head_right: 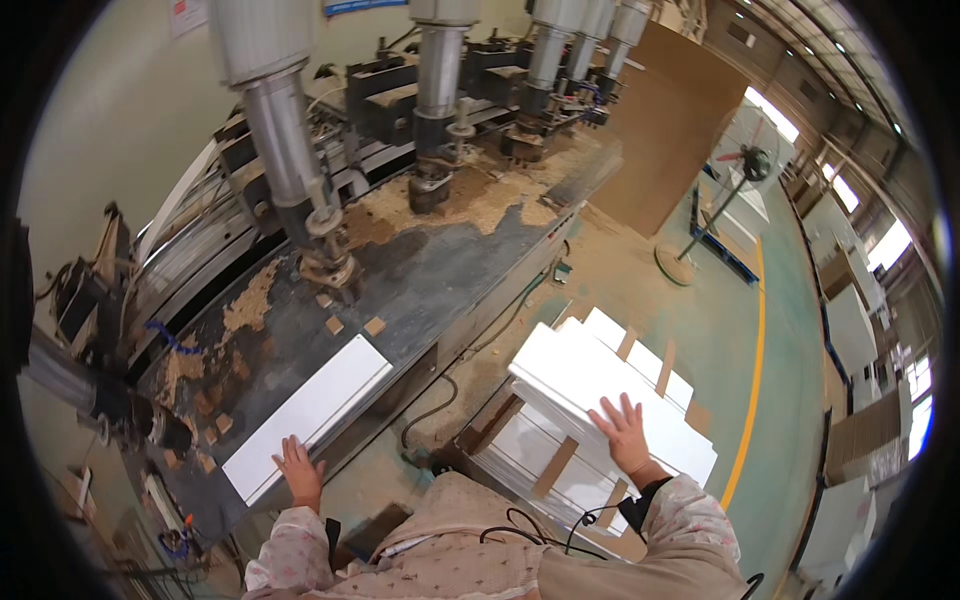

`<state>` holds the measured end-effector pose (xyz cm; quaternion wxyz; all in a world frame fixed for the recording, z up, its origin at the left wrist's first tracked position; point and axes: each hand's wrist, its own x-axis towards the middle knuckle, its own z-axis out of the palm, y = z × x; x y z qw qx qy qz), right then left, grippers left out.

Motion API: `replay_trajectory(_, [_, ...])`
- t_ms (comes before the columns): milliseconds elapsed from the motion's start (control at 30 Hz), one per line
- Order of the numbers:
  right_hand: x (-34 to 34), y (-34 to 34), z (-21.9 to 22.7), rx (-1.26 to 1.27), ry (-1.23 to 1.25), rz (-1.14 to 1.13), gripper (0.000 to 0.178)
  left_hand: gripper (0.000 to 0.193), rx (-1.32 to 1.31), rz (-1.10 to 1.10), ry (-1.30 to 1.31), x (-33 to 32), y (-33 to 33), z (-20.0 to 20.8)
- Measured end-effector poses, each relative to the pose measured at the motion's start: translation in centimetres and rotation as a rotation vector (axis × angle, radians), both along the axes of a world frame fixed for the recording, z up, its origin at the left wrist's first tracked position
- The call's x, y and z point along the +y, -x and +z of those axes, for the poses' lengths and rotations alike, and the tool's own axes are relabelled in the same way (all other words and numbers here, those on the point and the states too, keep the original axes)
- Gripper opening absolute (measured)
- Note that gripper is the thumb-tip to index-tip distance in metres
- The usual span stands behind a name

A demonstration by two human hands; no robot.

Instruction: Operating an industrial machine to process white furniture panels and stacking them onto a pallet.

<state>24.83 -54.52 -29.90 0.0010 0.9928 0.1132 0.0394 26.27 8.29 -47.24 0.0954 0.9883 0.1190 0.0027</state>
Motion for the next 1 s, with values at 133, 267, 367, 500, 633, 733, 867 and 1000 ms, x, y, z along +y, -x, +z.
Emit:
replay_trajectory(133, [7.6, -3.6, 1.8, 0.059, -0.046, 0.3, 0.064, 0.061, -0.049, 0.015, 0.018, -0.4, 2.4, 0.3])
replay_trajectory(267, [17.7, -9.9, 4.0, -0.103, -0.221, 0.517, 0.045, 0.055, -0.18, -0.138, -0.027, 0.6, 4.7, 3.1])
replay_trajectory(367, [24.8, -14.5, 5.6, -0.068, -0.248, 0.683, 0.038, 0.044, -0.258, -0.174, -0.034, 1.6, 6.9, 7.2])
replay_trajectory(500, [34.5, -17.4, 3.7, 0.018, -0.269, 0.94, 0.035, 0.034, -0.024, -0.064, 0.061, 0.6, 13.3, 14.5])
replay_trajectory(633, [44.0, -17.4, -2.2, 0.11, -0.322, 1.113, 0.038, 0.035, -0.047, -0.1, -0.061, -2.0, 21.7, 21.9])
replay_trajectory(733, [49.1, -16.0, -7.0, 0.132, -0.297, 1.146, 0.041, 0.035, -0.041, 0.025, -0.112, -3.6, 27.1, 26.8])
replay_trajectory(867, [53.0, -14.9, -12.7, -0.041, -0.346, 1.189, 0.045, 0.034, 0.053, 0.335, -0.205, -6.4, 34.0, 31.2])
replay_trajectory(1000, [54.5, -17.5, -15.9, 0.045, -0.104, 1.132, 0.054, 0.03, -0.007, 0.611, -0.293, -9.9, 40.4, 32.5])
